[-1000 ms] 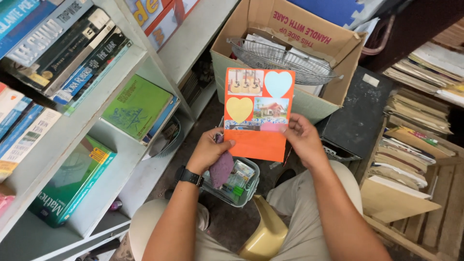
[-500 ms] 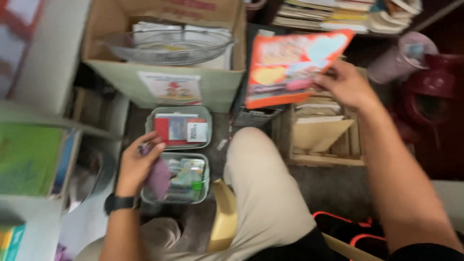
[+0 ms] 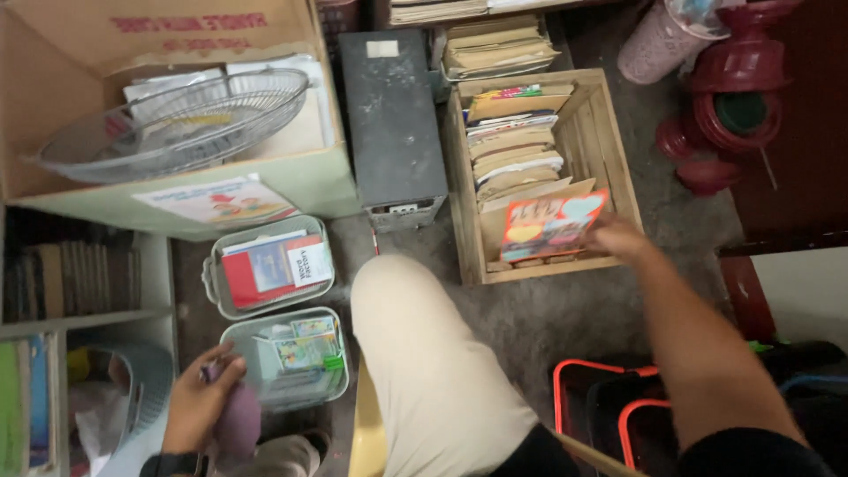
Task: The person organizes various items in a library by placing books onto shelves, sorting loose cards and papers into small bins, and handling various stationaries.
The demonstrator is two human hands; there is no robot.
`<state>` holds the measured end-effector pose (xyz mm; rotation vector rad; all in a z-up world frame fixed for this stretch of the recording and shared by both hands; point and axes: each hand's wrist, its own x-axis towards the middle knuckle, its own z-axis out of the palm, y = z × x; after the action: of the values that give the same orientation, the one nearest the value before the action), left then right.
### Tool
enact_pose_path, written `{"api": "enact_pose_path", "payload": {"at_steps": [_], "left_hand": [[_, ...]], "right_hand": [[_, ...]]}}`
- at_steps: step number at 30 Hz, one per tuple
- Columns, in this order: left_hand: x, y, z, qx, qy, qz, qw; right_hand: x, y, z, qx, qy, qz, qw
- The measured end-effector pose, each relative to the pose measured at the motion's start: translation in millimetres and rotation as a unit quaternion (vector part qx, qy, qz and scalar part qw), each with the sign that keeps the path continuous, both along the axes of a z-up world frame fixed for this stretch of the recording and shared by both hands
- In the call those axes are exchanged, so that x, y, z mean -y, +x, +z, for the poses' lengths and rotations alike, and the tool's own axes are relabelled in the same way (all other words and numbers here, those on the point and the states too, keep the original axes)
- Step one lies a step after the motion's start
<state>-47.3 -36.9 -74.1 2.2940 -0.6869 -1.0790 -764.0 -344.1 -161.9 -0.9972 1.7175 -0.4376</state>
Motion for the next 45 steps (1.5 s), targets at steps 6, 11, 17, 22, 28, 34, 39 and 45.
{"api": "enact_pose_path", "payload": {"at_steps": [6,11,17,22,28,34,39,45], "left_hand": [[-7,6,-19,0.023,0.064,0.046,0.997],[-4,-10,-10,0.012,0.086,0.066,0.994],[4,-4,-31,0.008,0.051,0.003,0.999],[1,5,0,0.024,-0.038,-0.012,0.999],[-11,22,0,0.127,-0.091,-0.083,0.984],[-3,31,18,0.197,0.029,-0.118,0.973],[-6,47,24,0.23,-0.004,-0.069,0.971],[-29,65,67,0.252,-0.034,-0.033,0.967]], "right_hand": [[14,37,-85,-0.16,0.037,0.049,0.985],[33,32,-156,-0.227,0.06,0.094,0.967],[32,40,-92,-0.239,0.079,0.136,0.958],[67,48,-76,-0.358,-0.03,0.393,0.847],[52,245,144,-0.358,-0.046,0.529,0.768],[-20,454,240,-0.147,-0.23,0.56,0.782],[-44,594,167,-0.103,-0.253,0.696,0.664],[-78,670,-67,-0.14,-0.233,0.691,0.669]]}}
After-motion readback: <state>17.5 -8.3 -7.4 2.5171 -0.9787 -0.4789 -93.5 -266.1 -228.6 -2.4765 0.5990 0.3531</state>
